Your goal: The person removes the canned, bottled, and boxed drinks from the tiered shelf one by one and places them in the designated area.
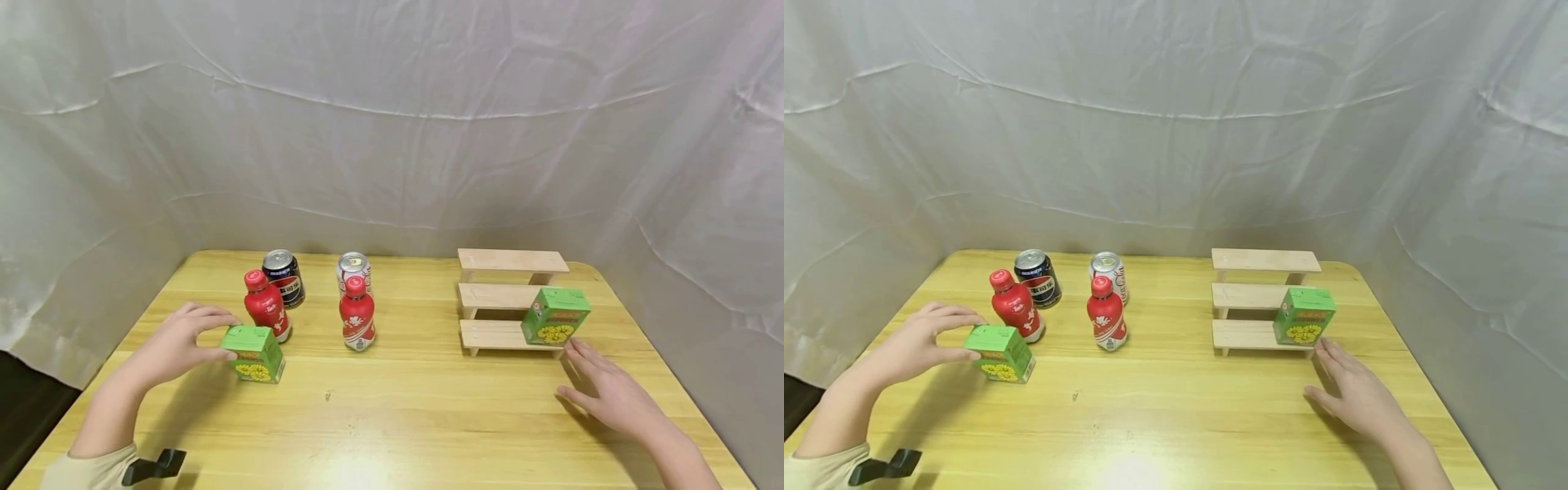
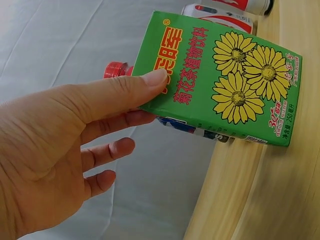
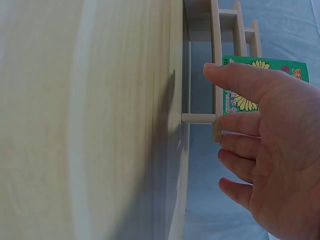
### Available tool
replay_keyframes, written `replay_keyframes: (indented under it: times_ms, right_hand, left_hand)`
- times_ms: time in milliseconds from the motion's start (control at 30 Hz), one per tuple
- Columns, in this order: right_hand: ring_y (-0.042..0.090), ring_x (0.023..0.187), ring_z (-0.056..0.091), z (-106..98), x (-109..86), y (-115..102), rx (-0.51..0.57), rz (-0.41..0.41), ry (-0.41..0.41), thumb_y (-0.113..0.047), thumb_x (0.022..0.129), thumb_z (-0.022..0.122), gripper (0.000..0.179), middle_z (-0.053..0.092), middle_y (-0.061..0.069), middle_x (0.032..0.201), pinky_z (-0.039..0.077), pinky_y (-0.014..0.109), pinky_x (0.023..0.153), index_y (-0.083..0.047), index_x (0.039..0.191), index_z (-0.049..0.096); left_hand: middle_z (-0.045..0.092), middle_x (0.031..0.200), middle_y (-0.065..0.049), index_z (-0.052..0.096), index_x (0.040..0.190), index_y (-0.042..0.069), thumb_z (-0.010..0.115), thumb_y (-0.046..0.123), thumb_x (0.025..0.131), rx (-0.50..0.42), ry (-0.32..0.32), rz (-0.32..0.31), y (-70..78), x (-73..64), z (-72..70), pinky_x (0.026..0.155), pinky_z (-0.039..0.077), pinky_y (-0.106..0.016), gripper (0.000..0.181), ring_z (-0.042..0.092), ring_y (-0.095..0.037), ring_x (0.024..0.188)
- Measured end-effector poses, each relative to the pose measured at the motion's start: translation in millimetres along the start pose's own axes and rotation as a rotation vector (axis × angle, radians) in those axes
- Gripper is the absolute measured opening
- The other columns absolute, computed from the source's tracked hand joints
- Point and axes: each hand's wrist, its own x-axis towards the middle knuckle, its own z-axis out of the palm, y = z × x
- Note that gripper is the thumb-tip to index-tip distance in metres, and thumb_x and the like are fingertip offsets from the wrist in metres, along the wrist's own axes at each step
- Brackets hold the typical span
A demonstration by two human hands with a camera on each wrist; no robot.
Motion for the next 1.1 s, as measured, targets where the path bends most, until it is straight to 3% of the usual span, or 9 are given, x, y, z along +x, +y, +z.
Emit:
replay_keyframes:
  times_ms: [233, 400, 633, 800, 1000, 1100]
  right_hand:
    - [0.052, 0.133, 0.037, 2.0, 0.8, 0.8, -0.005, -0.014, 0.024, -0.046, 0.087, 0.068, 0.083, 0.029, 0.026, 0.155, 0.031, 0.066, 0.103, 0.002, 0.147, 0.036]
    - [0.052, 0.132, 0.038, 2.0, 0.7, 0.6, -0.008, -0.021, 0.040, -0.046, 0.087, 0.068, 0.083, 0.031, 0.027, 0.154, 0.031, 0.066, 0.102, 0.003, 0.147, 0.037]
    - [0.052, 0.132, 0.038, 1.8, -0.6, -0.9, -0.002, -0.007, 0.031, -0.046, 0.086, 0.069, 0.083, 0.032, 0.028, 0.153, 0.032, 0.066, 0.102, 0.003, 0.146, 0.038]
    - [0.051, 0.131, 0.040, 2.5, 0.4, -2.5, -0.013, -0.019, 0.040, -0.045, 0.085, 0.071, 0.082, 0.035, 0.028, 0.151, 0.034, 0.065, 0.101, 0.004, 0.144, 0.041]
    - [0.051, 0.131, 0.040, 1.0, 0.4, -1.6, -0.014, -0.014, 0.035, -0.046, 0.085, 0.071, 0.081, 0.036, 0.028, 0.151, 0.034, 0.064, 0.101, 0.004, 0.143, 0.043]
    - [0.052, 0.132, 0.039, -0.2, -1.5, 0.0, -0.009, -0.009, 0.027, -0.046, 0.086, 0.069, 0.082, 0.034, 0.028, 0.152, 0.034, 0.065, 0.101, 0.004, 0.144, 0.041]
  left_hand:
    - [0.066, 0.118, -0.016, 0.069, 0.112, 0.010, 0.085, 0.028, 0.072, -0.065, -0.056, -0.048, -2.5, -0.3, -1.6, 0.088, 0.040, -0.058, 0.046, 0.051, -0.034, 0.109]
    - [0.065, 0.118, -0.015, 0.067, 0.113, 0.012, 0.084, 0.027, 0.074, -0.138, -0.085, -0.062, -4.2, 1.8, -1.8, 0.086, 0.043, -0.056, 0.045, 0.053, -0.033, 0.108]
    - [0.065, 0.119, -0.010, 0.063, 0.117, 0.012, 0.084, 0.028, 0.075, -0.178, -0.056, -0.058, 1.4, 0.3, -5.9, 0.087, 0.042, -0.050, 0.049, 0.052, -0.029, 0.108]
    - [0.066, 0.118, -0.009, 0.064, 0.116, 0.014, 0.084, 0.032, 0.074, -0.139, 0.023, -0.046, 15.8, -2.6, -8.6, 0.088, 0.041, -0.053, 0.050, 0.053, -0.031, 0.111]
    - [0.068, 0.106, 0.006, 0.070, 0.104, 0.020, 0.090, 0.029, 0.063, -0.042, 0.253, 0.134, 38.7, 7.5, -1.4, 0.089, 0.039, -0.038, 0.047, 0.057, -0.015, 0.103]
    - [0.068, 0.104, 0.008, 0.070, 0.103, 0.019, 0.090, 0.029, 0.062, -0.014, 0.298, 0.224, 51.6, 14.7, 2.3, 0.088, 0.038, -0.036, 0.047, 0.057, -0.013, 0.101]
